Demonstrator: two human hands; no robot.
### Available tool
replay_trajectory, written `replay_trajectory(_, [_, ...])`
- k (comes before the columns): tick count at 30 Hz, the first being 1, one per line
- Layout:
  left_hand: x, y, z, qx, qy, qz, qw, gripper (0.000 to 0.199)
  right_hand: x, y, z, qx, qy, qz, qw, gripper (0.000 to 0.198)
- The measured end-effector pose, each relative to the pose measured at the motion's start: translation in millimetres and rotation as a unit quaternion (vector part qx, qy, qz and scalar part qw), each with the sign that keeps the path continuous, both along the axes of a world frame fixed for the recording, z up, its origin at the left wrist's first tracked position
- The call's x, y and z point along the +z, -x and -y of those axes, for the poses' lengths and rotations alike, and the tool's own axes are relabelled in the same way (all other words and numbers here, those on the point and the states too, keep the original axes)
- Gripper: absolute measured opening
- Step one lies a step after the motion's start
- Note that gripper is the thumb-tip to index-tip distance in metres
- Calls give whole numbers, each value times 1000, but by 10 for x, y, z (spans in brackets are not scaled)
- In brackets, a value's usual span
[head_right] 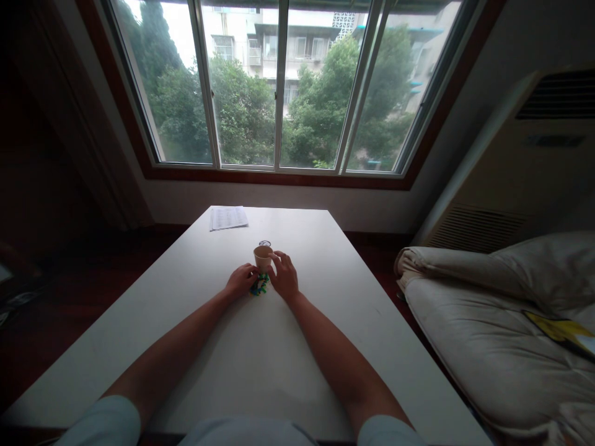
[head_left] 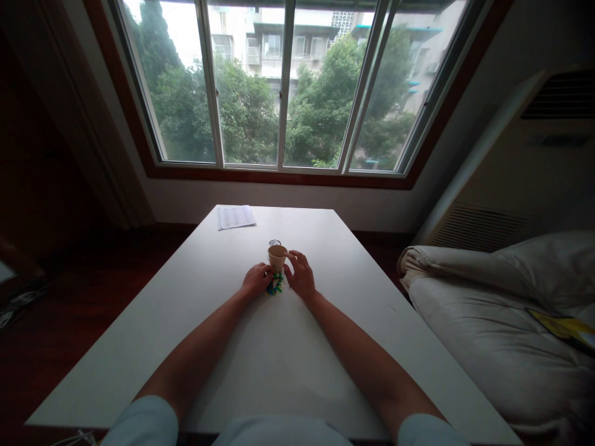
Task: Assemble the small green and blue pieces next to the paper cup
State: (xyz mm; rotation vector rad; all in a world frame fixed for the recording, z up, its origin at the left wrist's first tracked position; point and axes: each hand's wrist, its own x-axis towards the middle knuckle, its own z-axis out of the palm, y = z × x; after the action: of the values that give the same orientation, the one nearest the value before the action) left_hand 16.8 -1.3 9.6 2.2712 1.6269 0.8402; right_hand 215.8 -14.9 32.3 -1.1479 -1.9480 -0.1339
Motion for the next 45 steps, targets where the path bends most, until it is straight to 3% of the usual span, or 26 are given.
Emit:
replay_trajectory(5, [-14, 3, -8, -4, -2, -1, 1000, 23, -12, 0, 4, -1, 0, 13, 1000, 25])
replay_trajectory(11, [28, -11, 19, 6, 17, -3, 1000, 22, -32, 28, 8, -19, 103, 114, 988, 21])
replay_trajectory(16, [25, 1, 24, -1, 12, 7, 1000, 26, -49, 41, -13, -81, 190, 158, 966, 23])
replay_trajectory(23, [39, -23, 31, 8, 18, 4, 1000, 23, -130, -45, -90, -163, 227, 160, 947, 25])
replay_trajectory(35, [70, -20, 48, 7, 22, -4, 1000, 25, -121, -4, -64, -100, 238, 168, 951, 29])
replay_trajectory(45, [84, -24, 62, 13, 25, -4, 1000, 22, -82, 2, -50, -46, 239, 180, 953, 20])
